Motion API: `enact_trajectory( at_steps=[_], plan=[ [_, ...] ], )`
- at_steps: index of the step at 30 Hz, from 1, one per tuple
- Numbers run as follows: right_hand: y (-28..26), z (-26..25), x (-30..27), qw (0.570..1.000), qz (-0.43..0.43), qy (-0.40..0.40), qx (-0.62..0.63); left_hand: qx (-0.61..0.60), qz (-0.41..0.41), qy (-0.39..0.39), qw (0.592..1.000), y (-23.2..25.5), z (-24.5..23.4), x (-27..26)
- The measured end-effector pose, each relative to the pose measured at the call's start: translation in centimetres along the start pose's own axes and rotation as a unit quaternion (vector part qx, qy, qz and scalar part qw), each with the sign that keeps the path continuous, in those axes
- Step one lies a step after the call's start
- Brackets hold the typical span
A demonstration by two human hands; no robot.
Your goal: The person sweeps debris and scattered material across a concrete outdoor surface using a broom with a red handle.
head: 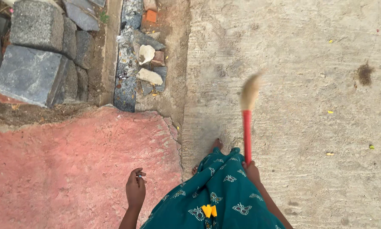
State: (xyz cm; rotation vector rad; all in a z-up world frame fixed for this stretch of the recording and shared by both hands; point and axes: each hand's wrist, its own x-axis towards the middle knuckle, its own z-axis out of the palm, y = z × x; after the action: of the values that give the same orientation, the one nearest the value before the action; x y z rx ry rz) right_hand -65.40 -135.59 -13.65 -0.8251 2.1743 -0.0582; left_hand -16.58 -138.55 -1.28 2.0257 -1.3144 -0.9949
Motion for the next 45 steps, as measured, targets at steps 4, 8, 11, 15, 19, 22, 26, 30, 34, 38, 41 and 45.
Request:
enact_trajectory(
  at_steps=[4,8,11,15,19,22,26,30,34,38,41,45],
  plan=[
    [-6.2,0.6,1.4,0.976,-0.12,-0.083,-0.16,0.016,0.011,-0.001,1.0,2.0,1.3,4.2],
    [-10.1,-0.3,6.1,0.905,-0.253,-0.059,-0.337,0.058,0.007,-0.059,0.997,4.7,3.3,9.2],
    [-9.2,-3.2,9.3,0.931,-0.185,-0.078,-0.305,0.115,-0.011,-0.115,0.987,7.5,5.4,12.2],
    [-1.5,-9.6,11.7,0.982,0.063,-0.082,-0.16,0.143,0.063,-0.158,0.975,11.6,8.4,15.8],
    [3.3,-15.4,14.9,0.955,0.282,0.003,0.091,0.139,0.058,-0.185,0.971,17.5,11.0,20.7],
    [3.3,-18.2,19.1,0.907,0.297,0.112,0.277,0.149,0.069,-0.186,0.969,21.3,13.7,23.9],
    [-1.7,-18.1,23.1,0.954,0.217,0.158,0.135,0.097,0.114,-0.16,0.976,25.0,17.0,27.8],
    [-8.4,-17.9,21.3,0.998,0.036,0.012,0.045,0.112,0.117,-0.179,0.97,28.1,20.2,29.0],
    [-15.6,-18.8,24.9,0.982,-0.025,-0.127,-0.136,0.14,0.121,-0.212,0.96,31.3,22.0,30.0],
    [-21.2,-18.7,29.1,0.924,-0.236,-0.038,-0.299,0.165,0.102,-0.225,0.955,34.2,22.9,32.5],
    [-21.5,-20.2,31.5,0.921,-0.249,-0.01,-0.299,0.168,0.105,-0.215,0.956,35.9,23.7,35.9],
    [-15.6,-24.5,34.7,0.981,0.058,-0.07,-0.174,0.171,0.075,-0.213,0.959,36.6,25.4,42.0]
  ],
)
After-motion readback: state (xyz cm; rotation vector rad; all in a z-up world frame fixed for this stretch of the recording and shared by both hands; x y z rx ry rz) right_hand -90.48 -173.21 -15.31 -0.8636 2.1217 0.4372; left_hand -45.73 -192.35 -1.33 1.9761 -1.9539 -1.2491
